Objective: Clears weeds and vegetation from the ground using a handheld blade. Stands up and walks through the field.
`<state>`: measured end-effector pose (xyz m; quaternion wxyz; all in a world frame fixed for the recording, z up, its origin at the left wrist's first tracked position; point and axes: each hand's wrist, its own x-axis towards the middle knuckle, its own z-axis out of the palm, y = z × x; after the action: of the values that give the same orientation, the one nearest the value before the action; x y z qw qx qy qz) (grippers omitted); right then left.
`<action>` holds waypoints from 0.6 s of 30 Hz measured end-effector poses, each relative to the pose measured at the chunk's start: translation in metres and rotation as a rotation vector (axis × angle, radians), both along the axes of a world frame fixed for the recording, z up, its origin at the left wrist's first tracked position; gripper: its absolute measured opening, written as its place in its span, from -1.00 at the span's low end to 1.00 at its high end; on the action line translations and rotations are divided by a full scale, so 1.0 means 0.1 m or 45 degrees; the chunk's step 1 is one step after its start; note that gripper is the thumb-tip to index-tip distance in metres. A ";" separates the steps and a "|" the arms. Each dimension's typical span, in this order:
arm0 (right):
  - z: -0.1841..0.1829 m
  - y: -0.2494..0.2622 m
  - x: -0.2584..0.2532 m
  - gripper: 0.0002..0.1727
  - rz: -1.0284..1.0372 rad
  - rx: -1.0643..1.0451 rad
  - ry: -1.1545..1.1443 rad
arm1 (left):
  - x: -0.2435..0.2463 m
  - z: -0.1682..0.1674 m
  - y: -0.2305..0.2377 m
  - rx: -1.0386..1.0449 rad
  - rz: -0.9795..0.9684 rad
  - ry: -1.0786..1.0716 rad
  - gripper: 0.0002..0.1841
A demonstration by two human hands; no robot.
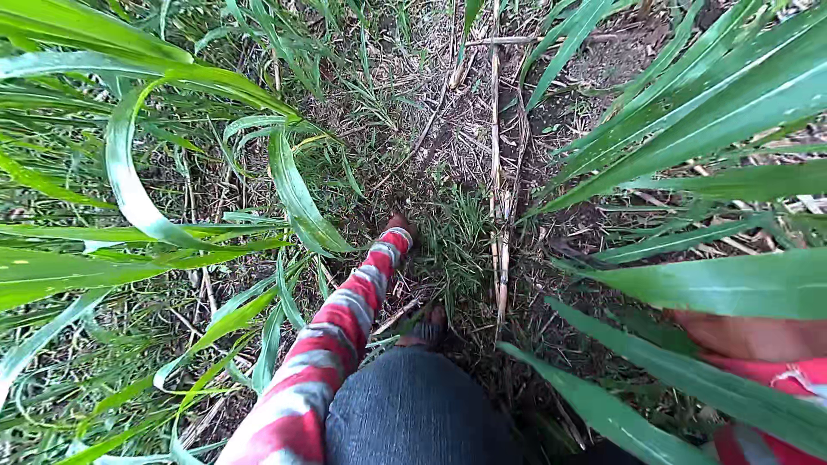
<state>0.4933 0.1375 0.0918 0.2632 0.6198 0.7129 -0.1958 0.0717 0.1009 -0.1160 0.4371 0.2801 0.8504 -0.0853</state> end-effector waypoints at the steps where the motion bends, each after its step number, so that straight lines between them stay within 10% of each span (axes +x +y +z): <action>1: -0.01 -0.02 -0.02 -0.35 -0.001 0.039 0.023 | 0.02 -0.05 -0.01 0.022 0.040 -0.027 -0.46; 5: -0.05 -0.06 -0.01 -0.37 0.007 0.112 0.057 | 0.16 0.07 -0.10 0.071 0.009 -0.126 -0.57; 10: -0.44 -0.05 0.31 -0.33 0.115 0.373 0.313 | 0.83 0.68 -0.12 0.044 -0.846 -0.365 -0.55; 18: -0.66 0.11 0.63 -0.34 0.001 -0.064 0.751 | -0.17 -0.09 1.14 0.634 -0.681 0.311 -0.40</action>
<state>0.5562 0.1482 0.0254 0.0599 0.5291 0.7539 -0.3849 0.0546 0.2147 -0.1247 0.2134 0.5774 0.7878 -0.0201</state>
